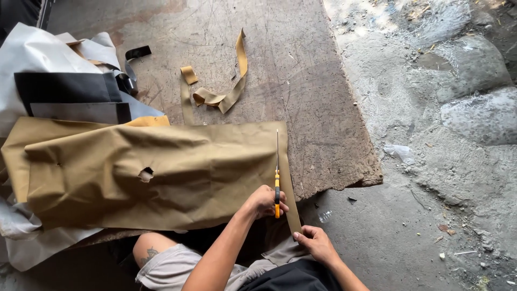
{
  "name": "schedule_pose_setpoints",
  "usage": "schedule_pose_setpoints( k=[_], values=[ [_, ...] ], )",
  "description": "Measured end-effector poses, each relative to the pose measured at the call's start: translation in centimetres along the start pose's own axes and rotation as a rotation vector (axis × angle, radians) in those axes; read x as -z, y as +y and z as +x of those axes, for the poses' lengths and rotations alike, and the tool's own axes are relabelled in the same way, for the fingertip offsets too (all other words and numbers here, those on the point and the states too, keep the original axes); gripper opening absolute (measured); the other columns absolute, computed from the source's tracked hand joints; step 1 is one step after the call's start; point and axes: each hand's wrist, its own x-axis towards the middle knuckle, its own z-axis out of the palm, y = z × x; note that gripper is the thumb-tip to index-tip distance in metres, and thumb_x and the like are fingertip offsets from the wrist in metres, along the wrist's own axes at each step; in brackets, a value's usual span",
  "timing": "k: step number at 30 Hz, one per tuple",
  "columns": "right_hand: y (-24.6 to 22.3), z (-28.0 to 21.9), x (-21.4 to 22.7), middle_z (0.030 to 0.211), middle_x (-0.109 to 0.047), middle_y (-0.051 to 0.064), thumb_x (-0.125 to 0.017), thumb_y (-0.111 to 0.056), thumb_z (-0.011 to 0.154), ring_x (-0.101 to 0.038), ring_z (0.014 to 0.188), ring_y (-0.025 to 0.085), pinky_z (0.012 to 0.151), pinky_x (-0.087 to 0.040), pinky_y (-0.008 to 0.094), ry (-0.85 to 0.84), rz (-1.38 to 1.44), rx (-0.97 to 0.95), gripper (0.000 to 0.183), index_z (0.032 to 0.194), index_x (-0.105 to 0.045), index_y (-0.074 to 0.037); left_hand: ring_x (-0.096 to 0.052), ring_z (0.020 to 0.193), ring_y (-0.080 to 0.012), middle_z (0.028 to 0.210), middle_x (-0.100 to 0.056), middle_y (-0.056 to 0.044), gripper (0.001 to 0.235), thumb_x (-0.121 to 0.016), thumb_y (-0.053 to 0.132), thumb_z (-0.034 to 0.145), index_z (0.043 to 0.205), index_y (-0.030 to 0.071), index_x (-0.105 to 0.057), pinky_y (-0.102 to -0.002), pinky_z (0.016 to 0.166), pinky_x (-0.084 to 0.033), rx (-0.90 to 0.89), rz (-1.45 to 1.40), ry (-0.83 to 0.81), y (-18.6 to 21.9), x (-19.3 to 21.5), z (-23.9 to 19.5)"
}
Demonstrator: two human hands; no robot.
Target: Cutting tan fabric into strips and shapes using scissors on a workbench.
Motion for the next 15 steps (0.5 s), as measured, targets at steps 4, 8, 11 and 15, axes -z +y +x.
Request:
schedule_pose_setpoints(
  k=[4, 8, 11, 15],
  values=[
    [-0.9, -0.7, 0.5, 0.073, -0.064, -0.008, -0.08, -0.036, 0.091, -0.053, 0.071, 0.006, 0.069, -0.045, 0.025, 0.069, -0.161, -0.014, 0.027, 0.077, -0.073, -0.014, -0.059, 0.045, -0.0166, 0.076, -0.076, -0.019, 0.011, -0.066, 0.015, 0.087, 0.087, 0.004, -0.069, -0.021, 0.035, -0.031, 0.025, -0.164, 0.059, 0.1, 0.0, 1.2],
    [-2.6, -1.5, 0.6, 0.076, -0.072, -0.008, -0.078, -0.041, 0.089, -0.06, 0.074, 0.005, 0.074, -0.049, 0.024, 0.082, -0.252, -0.07, 0.025, 0.083, -0.079, -0.017, -0.066, 0.053, -0.0205, 0.081, -0.075, -0.022, 0.017, -0.066, 0.019, 0.086, 0.096, 0.005, -0.067, -0.02, 0.037, -0.035, 0.013, -0.186, -0.006, 1.7, 1.3, 3.5],
    [-1.8, -1.2, 1.0, 0.081, -0.074, -0.006, -0.078, -0.041, 0.088, -0.064, 0.08, 0.008, 0.08, -0.049, 0.026, 0.113, -0.268, 0.038, 0.026, 0.081, -0.077, -0.016, -0.072, 0.061, -0.0269, 0.084, -0.078, -0.023, 0.021, -0.066, 0.018, 0.085, 0.093, -0.001, -0.069, -0.031, 0.05, -0.055, -0.054, -0.115, 0.002, 2.1, 1.3, 4.0],
    [0.0, -0.7, 1.2, 0.091, -0.071, -0.005, -0.08, -0.038, 0.088, -0.063, 0.08, 0.009, 0.079, -0.05, 0.025, 0.13, -0.273, 0.122, 0.024, 0.082, -0.076, -0.014, -0.066, 0.048, -0.0195, 0.08, -0.078, -0.022, 0.012, -0.062, 0.013, 0.089, 0.086, 0.005, -0.07, -0.025, 0.043, -0.043, -0.066, -0.177, 0.021, 1.0, 1.9, 6.4]
  ],
)
